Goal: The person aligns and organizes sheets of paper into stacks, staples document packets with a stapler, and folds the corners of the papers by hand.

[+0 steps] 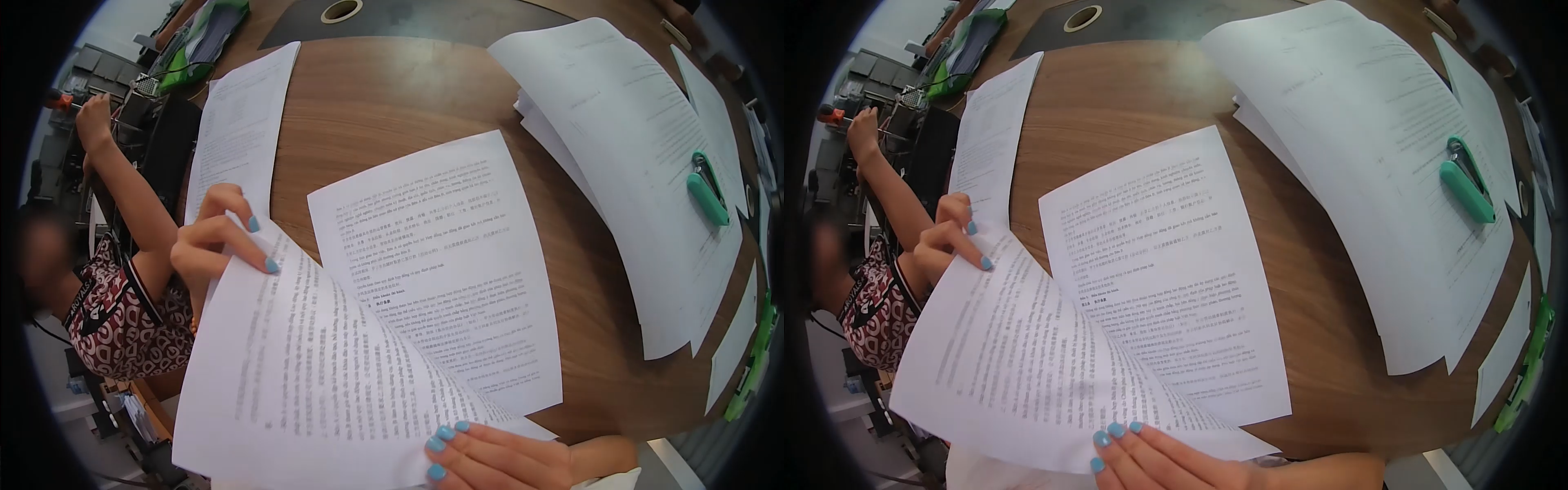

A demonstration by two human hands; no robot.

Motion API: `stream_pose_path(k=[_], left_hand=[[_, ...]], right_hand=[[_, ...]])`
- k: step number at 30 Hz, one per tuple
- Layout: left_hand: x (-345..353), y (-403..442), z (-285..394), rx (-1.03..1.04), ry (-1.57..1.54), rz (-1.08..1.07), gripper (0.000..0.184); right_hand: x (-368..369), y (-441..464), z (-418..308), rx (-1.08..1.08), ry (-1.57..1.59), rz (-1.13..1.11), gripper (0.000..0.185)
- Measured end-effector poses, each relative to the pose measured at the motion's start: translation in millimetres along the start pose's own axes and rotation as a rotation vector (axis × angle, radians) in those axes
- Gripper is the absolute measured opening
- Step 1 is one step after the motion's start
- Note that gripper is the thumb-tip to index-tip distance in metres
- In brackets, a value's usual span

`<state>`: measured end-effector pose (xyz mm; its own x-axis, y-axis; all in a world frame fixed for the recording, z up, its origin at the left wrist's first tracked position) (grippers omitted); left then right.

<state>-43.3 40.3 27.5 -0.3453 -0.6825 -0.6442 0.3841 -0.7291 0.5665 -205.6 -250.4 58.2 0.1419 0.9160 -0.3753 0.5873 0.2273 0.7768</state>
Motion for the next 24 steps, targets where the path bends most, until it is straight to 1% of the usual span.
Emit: stream_pose_path(k=[2, 3, 5, 6, 7, 8, 9, 10, 11, 12, 13, 14, 15, 16, 17, 18, 20, 21, 22, 23, 24], left_hand=[[-1, -5, 2, 0.111, 0.013, 0.037, 0.041], [1, 0, 4, 0.108, 0.015, 0.038, 0.041], [9, 16, 9, 0.07, -0.023, 0.02, 0.036], [13, 21, 12, 0.074, -0.025, 0.023, 0.036], [18, 23, 13, -0.227, -0.167, 0.032, 0.032], [20, 22, 11, -0.523, -0.317, 0.044, 0.028], [26, 21, -6, -0.454, -0.284, -0.024, 0.02], [24, 27, -28, -0.456, -0.38, -0.173, 0.016], [34, 25, -58, -0.498, -0.566, -0.197, 0.012], [47, 42, -40, -0.672, -0.159, -0.314, 0.032], [57, 48, -40, -0.739, -0.279, -0.204, 0.047], [63, 53, -43, -0.793, -0.394, -0.088, 0.062], [65, 57, -40, -0.77, -0.391, -0.087, 0.062], [67, 60, -38, -0.748, -0.219, -0.179, 0.07], [69, 61, -35, -0.726, -0.044, -0.262, 0.079], [72, 60, -34, -0.704, -0.038, -0.254, 0.079], [66, 53, -39, -0.708, -0.007, -0.339, 0.082], [65, 55, -39, -0.699, -0.005, -0.341, 0.082], [66, 58, -40, -0.752, -0.062, -0.388, 0.082], [67, 60, -41, -0.806, -0.12, -0.438, 0.082], [66, 59, -40, -0.799, -0.118, -0.441, 0.082]], right_hand=[[-3, 0, -4, 0.002, 0.004, -0.018, 0.005], [-9, 0, -6, 0.039, 0.029, -0.105, 0.005], [-11, -3, -8, 0.067, 0.047, -0.195, 0.006], [-9, -5, -8, 0.262, 0.094, -0.173, 0.008], [-8, -9, -6, 0.452, 0.136, -0.147, 0.01], [-5, -11, 0, 0.449, 0.12, -0.153, 0.01], [-3, -17, 18, 0.566, 0.022, -0.114, 0.014], [-2, -22, 36, 0.684, -0.08, -0.072, 0.02], [-4, -27, 53, 0.947, 0.069, -0.056, 0.027], [-15, -32, 65, 1.026, 0.13, -0.092, 0.026], [-18, -37, 75, 1.17, 0.282, -0.089, 0.032], [-24, -34, 76, 1.167, 0.264, -0.084, 0.032], [-29, -36, 76, 1.223, 0.313, -0.011, 0.038], [-35, -38, 75, 1.27, 0.359, 0.064, 0.043], [-40, -38, 73, 1.262, 0.4, 0.043, 0.054], [-42, -42, 72, 1.244, 0.387, 0.052, 0.054], [-34, -32, 70, 1.322, 0.448, 0.016, 0.059], [-33, -23, 70, 1.431, 0.42, -0.006, 0.067], [-37, -18, 78, 1.418, 0.408, 0.002, 0.067], [-39, -15, 87, 1.469, 0.431, -0.107, 0.069], [-38, -16, 93, 1.523, 0.46, -0.218, 0.072]])
Point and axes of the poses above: each hand's wrist, its own y-axis towards the middle knuckle, its own x-axis out of the palm, z = x × y, the point moved 1 cm from there along y, towards the middle knuckle, and after that the axes turned 1 degree about z, right-handed, at the moved point
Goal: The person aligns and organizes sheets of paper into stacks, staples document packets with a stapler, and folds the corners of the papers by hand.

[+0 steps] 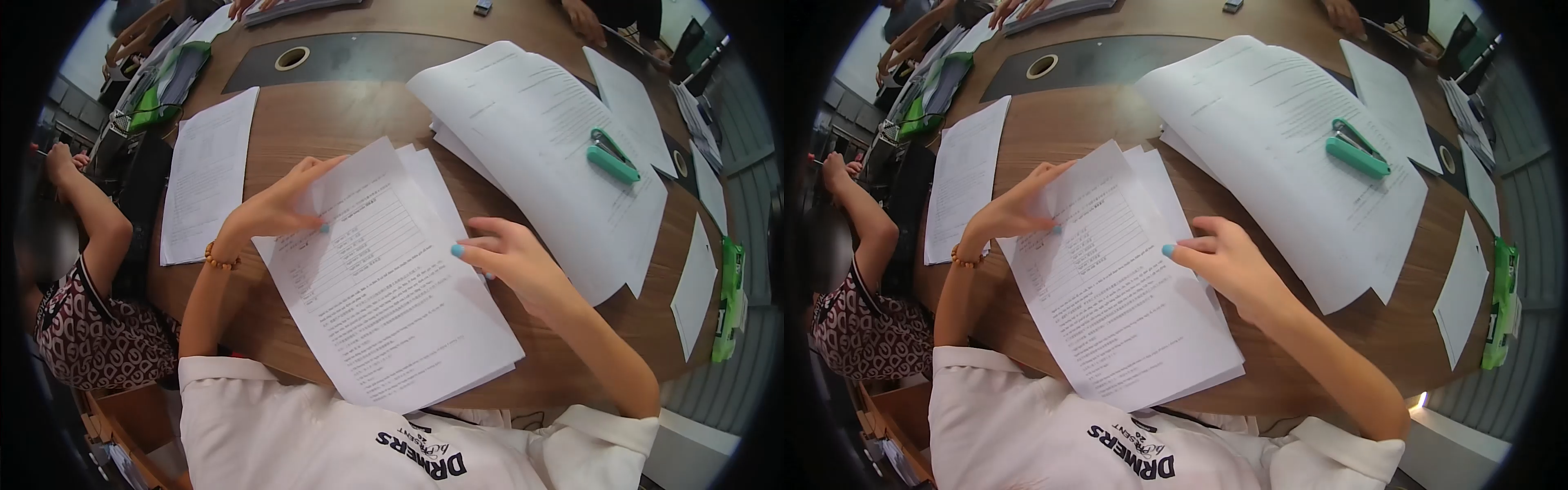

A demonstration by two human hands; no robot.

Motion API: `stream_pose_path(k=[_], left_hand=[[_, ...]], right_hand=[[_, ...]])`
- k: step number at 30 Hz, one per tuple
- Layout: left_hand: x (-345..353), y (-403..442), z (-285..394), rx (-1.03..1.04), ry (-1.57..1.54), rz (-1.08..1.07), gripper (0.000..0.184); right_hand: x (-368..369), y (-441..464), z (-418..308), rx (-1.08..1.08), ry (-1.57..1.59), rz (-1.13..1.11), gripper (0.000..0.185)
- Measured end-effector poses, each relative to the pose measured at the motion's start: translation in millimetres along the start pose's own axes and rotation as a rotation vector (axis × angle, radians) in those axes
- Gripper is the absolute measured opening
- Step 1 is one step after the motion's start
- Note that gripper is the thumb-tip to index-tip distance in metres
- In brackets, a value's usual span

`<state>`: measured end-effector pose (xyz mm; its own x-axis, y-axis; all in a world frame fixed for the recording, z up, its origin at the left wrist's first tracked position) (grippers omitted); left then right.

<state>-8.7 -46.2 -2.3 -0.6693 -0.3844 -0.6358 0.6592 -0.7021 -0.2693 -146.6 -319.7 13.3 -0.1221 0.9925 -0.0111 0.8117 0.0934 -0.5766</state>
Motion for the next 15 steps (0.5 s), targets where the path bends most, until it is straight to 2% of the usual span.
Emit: stream_pose_path(k=[4, 5, 6, 8, 9, 10, 12, 13, 15], left_hand=[[6, -2, -6, 0.103, 0.012, 0.015, 0.083], [6, -1, -5, 0.122, 0.01, 0.019, 0.083], [5, 0, 0, 0.135, 0.018, 0.023, 0.083], [11, -2, 7, 0.059, 0.02, 0.005, 0.084], [12, -2, 6, 0.06, 0.021, -0.002, 0.084], [13, -2, 4, 0.1, 0.007, 0.019, 0.083], [17, 1, 1, 0.151, -0.007, 0.033, 0.083], [18, 3, 0, 0.172, -0.016, 0.019, 0.083], [19, 6, 0, 0.198, -0.027, 0.008, 0.083]], right_hand=[[3, 15, -6, -0.084, -0.279, 0.036, 0.069], [-1, 22, -1, -0.213, -0.494, 0.059, 0.067], [1, 21, 2, -0.224, -0.496, 0.072, 0.067], [12, 13, 12, -0.425, -0.611, 0.291, 0.067], [17, 4, 4, -0.216, -0.402, 0.216, 0.07], [21, 4, 6, -0.208, -0.394, 0.219, 0.07], [22, 3, 8, -0.176, -0.028, 0.25, 0.062], [19, 5, 4, -0.177, -0.026, 0.259, 0.062], [16, 9, -4, -0.088, -0.029, -0.047, 0.045]])
Point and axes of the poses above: each hand's wrist, its own y-axis towards the middle knuckle, its own x-axis out of the palm, z = x × y, the point moved 1 cm from there along y, towards the middle knuckle, and after that the axes turned 1 degree about z, right-handed, at the moved point
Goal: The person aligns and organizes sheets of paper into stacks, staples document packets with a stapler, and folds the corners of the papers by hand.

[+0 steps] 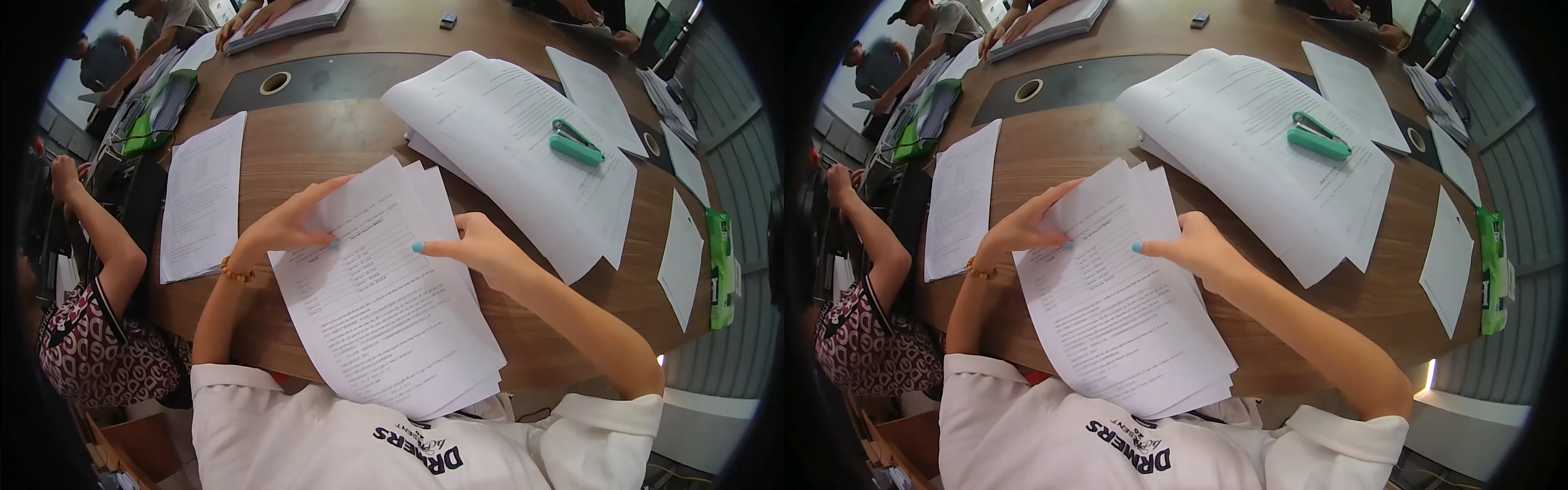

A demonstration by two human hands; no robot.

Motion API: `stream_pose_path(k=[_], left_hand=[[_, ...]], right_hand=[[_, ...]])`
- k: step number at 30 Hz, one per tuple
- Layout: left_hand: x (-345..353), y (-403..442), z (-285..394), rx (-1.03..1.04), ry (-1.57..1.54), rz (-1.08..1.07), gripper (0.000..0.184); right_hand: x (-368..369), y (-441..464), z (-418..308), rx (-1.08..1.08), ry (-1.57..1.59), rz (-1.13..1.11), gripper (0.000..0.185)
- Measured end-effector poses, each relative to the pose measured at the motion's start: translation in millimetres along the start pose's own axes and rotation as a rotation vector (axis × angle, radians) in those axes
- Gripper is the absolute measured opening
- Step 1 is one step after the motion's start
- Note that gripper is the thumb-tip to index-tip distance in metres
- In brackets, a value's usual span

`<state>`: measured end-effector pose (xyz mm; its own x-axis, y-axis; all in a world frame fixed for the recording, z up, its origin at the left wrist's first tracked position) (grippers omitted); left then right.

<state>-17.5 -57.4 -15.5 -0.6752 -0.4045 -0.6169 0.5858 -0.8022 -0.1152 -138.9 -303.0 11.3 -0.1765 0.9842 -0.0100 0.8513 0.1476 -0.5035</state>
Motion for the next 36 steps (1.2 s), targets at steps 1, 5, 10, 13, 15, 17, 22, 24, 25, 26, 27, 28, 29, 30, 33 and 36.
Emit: stream_pose_path(k=[1, 5, 10, 13, 15, 17, 22, 24, 25, 26, 27, 28, 29, 30, 33, 36], left_hand=[[0, 3, 2, 0.001, -0.009, -0.016, 0.085], [2, 3, 3, 0.077, 0.051, 0.127, 0.087], [-43, -25, 25, 0.161, -0.273, 0.885, 0.076], [-49, -36, 48, 0.131, -0.756, 0.721, 0.061], [-50, -32, 63, 0.21, -0.692, 0.758, 0.053], [-51, -30, 74, 0.438, -0.719, 0.979, 0.041], [-37, -24, 80, 0.503, -0.792, 0.986, 0.033], [-33, -24, 75, 0.512, -0.661, 0.961, 0.032], [-36, -24, 75, 0.526, -0.646, 0.969, 0.032], [-38, -24, 75, 0.512, -0.603, 0.908, 0.03], [-39, -25, 74, 0.493, -0.562, 0.85, 0.028], [-38, -26, 75, 0.435, -0.513, 0.872, 0.025], [-35, -27, 72, 0.435, -0.502, 0.887, 0.025], [-31, -25, 67, 0.378, -0.529, 0.873, 0.025], [-24, -19, 59, 0.402, -0.6, 0.87, 0.026], [-27, -19, 67, 0.445, -0.658, 0.851, 0.026]], right_hand=[[0, 4, 5, -0.002, -0.005, 0.003, 0.045], [4, 9, 8, -0.282, -0.231, 0.184, 0.025], [-6, -17, -43, -0.847, -0.112, 0.384, 0.018], [0, -21, -77, -0.871, -0.005, 0.417, 0.016], [6, -17, -87, -1.093, 0.19, 0.379, 0.018], [-14, -9, -75, -1.138, 0.2, 0.22, 0.026], [-20, 13, -55, -0.977, -0.213, 0.327, 0.02], [-22, 19, -50, -0.963, -0.141, 0.42, 0.019], [-20, 19, -50, -0.957, -0.104, 0.467, 0.019], [-19, 17, -51, -1.022, -0.035, 0.452, 0.017], [-16, 14, -52, -1.084, 0.035, 0.432, 0.015], [-20, 15, -50, -1.09, 0.071, 0.355, 0.016], [-23, 15, -48, -1.098, 0.072, 0.338, 0.016], [-26, 17, -46, -1.055, 0.045, 0.322, 0.017], [-27, 25, -46, -1.024, 0.045, 0.247, 0.023], [-11, 15, -62, -0.991, 0.065, 0.433, 0.025]])
Point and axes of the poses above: each hand's wrist, its own y-axis towards the middle knuckle, its own x-axis out of the palm, z = x × y, the point moved 1 cm from there along y, towards the middle knuckle, and after that the axes turned 1 degree about z, right-handed, at the moved point
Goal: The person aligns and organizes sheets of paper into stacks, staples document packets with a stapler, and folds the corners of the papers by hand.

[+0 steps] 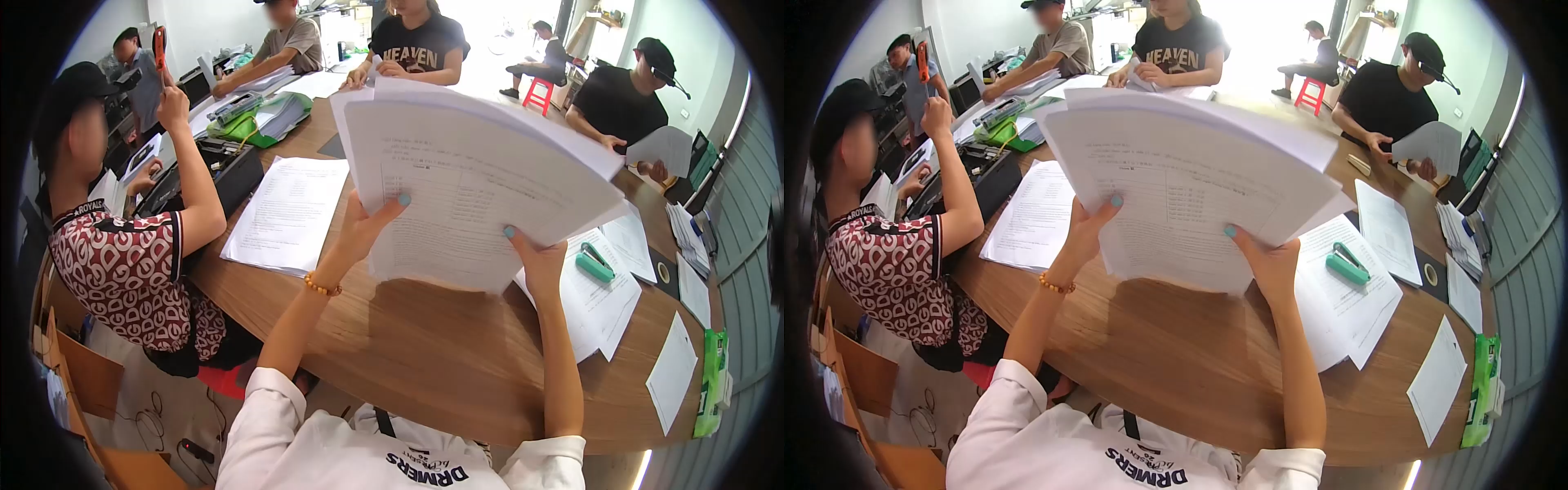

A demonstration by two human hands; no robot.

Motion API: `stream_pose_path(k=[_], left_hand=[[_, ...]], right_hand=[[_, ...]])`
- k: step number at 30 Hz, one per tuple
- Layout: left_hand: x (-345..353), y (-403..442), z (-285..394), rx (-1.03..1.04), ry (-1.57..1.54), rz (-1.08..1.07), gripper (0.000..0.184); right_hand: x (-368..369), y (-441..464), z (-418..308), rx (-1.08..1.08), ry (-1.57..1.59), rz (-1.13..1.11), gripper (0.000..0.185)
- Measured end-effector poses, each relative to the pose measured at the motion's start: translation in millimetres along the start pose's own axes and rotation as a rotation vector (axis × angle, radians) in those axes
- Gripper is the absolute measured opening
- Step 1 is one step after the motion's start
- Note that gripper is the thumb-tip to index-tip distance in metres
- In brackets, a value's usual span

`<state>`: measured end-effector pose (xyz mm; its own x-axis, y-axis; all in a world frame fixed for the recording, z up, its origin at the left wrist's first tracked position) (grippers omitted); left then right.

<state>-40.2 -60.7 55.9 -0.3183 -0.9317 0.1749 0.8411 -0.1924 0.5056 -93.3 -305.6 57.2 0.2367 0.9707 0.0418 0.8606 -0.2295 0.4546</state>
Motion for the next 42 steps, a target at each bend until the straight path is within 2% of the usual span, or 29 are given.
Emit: stream_pose_path(k=[1, 3, 6, 8, 9, 11, 13, 15, 17, 19, 22, 26, 29, 31, 32, 34, 35, 37, 38, 39, 41, 42], left_hand=[[1, 0, 2, -0.029, 0.009, -0.003, 0.025], [-14, -12, -17, -0.034, 0.069, -0.016, 0.024], [-15, -14, -27, 0.011, 0.166, -0.103, 0.024], [-13, -11, -27, 0.038, 0.203, -0.17, 0.025], [-10, -6, -19, -0.047, 0.143, -0.134, 0.026], [-5, -7, -11, -0.138, 0.083, -0.104, 0.027], [0, -15, -7, 0.009, 0.416, -0.146, 0.025], [-6, -29, -35, 0.022, 0.377, -0.153, 0.024], [-7, -31, -47, 0.043, 0.339, -0.157, 0.024], [-4, -34, -51, -0.076, 0.24, -0.105, 0.023], [-1, -35, -49, -0.09, 0.312, -0.067, 0.024], [6, -44, -43, -0.095, 0.393, -0.057, 0.024], [4, -46, -60, -0.159, 0.312, -0.083, 0.026], [5, -47, -61, -0.182, 0.212, -0.121, 0.026], [5, -48, -60, -0.181, 0.211, -0.119, 0.026], [5, -50, -60, -0.215, 0.322, -0.133, 0.028], [4, -50, -60, -0.215, 0.322, -0.13, 0.028], [-3, -52, -61, -0.178, 0.294, -0.208, 0.031], [-15, -48, -65, -0.161, 0.198, -0.156, 0.032], [-28, -35, -66, -0.137, 0.108, -0.111, 0.034], [-4, 0, 6, 0.029, -0.176, 0.027, 0.036], [7, 11, 42, 0.062, -0.07, -0.006, 0.033]], right_hand=[[-3, 2, 3, -0.008, 0.002, -0.002, 0.025], [-11, -3, 20, 0.122, -0.075, -0.104, 0.024], [-5, -3, 31, -0.002, 0.059, -0.132, 0.025], [-4, 5, 21, 0.033, -0.07, -0.108, 0.025], [-3, 6, 15, 0.065, -0.196, -0.091, 0.025], [-4, 0, 15, 0.123, -0.178, -0.089, 0.028], [-8, -4, 20, 0.17, -0.161, -0.095, 0.031], [-15, -16, 43, 0.22, -0.1, -0.28, 0.028], [-10, -18, 49, 0.155, -0.073, -0.264, 0.027], [-7, -19, 50, 0.184, -0.085, -0.189, 0.026], [-6, -19, 45, 0.196, -0.104, -0.144, 0.029], [-14, -24, 63, 0.165, -0.018, -0.169, 0.035], [-16, -28, 72, 0.122, -0.072, -0.217, 0.041], [-13, -31, 60, 0.258, -0.096, -0.173, 0.041], [-13, -31, 62, 0.257, -0.097, -0.175, 0.041], [-14, -31, 67, 0.048, -0.152, -0.144, 0.039], [-15, -31, 69, 0.049, -0.152, -0.147, 0.039], [-18, -32, 71, 0.155, -0.098, -0.191, 0.039], [-19, -34, 70, 0.153, -0.1, -0.195, 0.039], [-17, -36, 63, 0.242, -0.033, -0.172, 0.041], [-17, -41, 55, 0.337, 0.034, -0.152, 0.042], [-20, -47, 54, 0.408, 0.001, -0.207, 0.044]])
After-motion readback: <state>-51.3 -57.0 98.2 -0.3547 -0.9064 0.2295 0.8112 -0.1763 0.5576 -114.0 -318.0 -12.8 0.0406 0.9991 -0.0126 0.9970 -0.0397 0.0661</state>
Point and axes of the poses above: each hand's wrist, its own y-axis towards the middle knuckle, its own x-axis out of the palm, z = x × y, the point moved 1 cm from there along y, towards the middle knuckle, and after that the axes turned 1 degree about z, right-handed, at the moved point
